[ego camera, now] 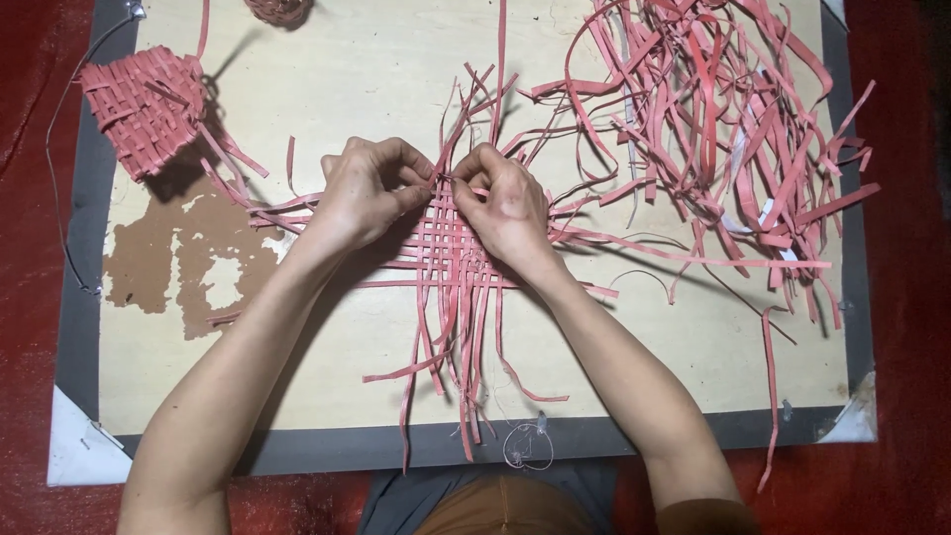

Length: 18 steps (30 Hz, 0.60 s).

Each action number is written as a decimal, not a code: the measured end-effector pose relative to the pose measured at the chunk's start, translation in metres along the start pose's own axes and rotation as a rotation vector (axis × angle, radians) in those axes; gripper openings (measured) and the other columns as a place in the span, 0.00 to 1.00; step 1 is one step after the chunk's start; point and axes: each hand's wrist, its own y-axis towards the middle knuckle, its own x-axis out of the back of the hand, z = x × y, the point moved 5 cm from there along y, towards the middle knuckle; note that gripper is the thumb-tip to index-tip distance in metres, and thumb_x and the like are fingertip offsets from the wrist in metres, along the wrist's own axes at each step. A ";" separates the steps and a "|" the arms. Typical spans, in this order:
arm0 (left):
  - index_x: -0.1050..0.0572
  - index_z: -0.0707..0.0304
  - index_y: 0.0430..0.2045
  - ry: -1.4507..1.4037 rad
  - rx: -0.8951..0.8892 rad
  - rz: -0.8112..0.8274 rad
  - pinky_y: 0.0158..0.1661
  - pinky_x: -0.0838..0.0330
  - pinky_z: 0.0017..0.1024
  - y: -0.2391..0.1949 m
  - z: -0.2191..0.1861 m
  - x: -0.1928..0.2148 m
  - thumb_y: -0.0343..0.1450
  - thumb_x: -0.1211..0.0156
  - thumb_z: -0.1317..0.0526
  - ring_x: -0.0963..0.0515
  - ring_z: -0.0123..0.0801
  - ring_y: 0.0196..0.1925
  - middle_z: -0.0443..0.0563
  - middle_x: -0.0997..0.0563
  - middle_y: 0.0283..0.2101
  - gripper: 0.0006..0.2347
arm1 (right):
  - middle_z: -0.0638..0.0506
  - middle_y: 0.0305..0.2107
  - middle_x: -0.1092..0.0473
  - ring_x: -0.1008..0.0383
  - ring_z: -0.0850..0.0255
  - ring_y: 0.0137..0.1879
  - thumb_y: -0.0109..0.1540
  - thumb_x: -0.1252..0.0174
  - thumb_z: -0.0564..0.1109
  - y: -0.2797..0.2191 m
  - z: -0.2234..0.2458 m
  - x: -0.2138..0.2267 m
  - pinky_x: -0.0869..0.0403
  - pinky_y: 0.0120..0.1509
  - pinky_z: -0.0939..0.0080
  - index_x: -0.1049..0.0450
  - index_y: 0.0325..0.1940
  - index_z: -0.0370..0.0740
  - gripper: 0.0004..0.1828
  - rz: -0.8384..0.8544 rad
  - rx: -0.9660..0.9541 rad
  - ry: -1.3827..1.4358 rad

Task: The person weaves pink strips by hand on a flat work surface, interlacing them in an over-under pattern to form a square woven base. They periodically press and adjust the woven area to tighten the structure. A completed woven basket is visible nearby.

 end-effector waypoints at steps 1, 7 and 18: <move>0.27 0.52 0.23 0.020 0.000 -0.007 0.39 0.53 0.31 0.001 0.003 -0.001 0.57 0.40 0.65 0.33 0.32 0.37 0.37 0.24 0.23 0.06 | 0.54 0.16 0.33 0.35 0.54 0.34 0.50 0.46 0.44 0.000 0.002 0.001 0.35 0.41 0.55 0.31 0.30 0.49 0.04 0.002 -0.017 -0.008; 0.26 0.47 0.23 0.067 -0.002 -0.043 0.41 0.51 0.31 0.002 0.007 0.003 0.56 0.38 0.63 0.36 0.33 0.39 0.40 0.29 0.27 0.07 | 0.58 0.22 0.30 0.32 0.57 0.38 0.51 0.45 0.47 0.002 0.001 -0.003 0.33 0.44 0.57 0.29 0.30 0.56 0.05 0.067 0.003 -0.027; 0.27 0.52 0.27 -0.004 0.030 -0.096 0.38 0.43 0.29 0.005 0.015 0.004 0.59 0.48 0.69 0.29 0.34 0.33 0.43 0.24 0.24 0.09 | 0.54 0.28 0.28 0.29 0.55 0.41 0.53 0.48 0.49 -0.001 0.024 0.011 0.32 0.45 0.53 0.28 0.34 0.56 0.06 0.116 0.005 -0.118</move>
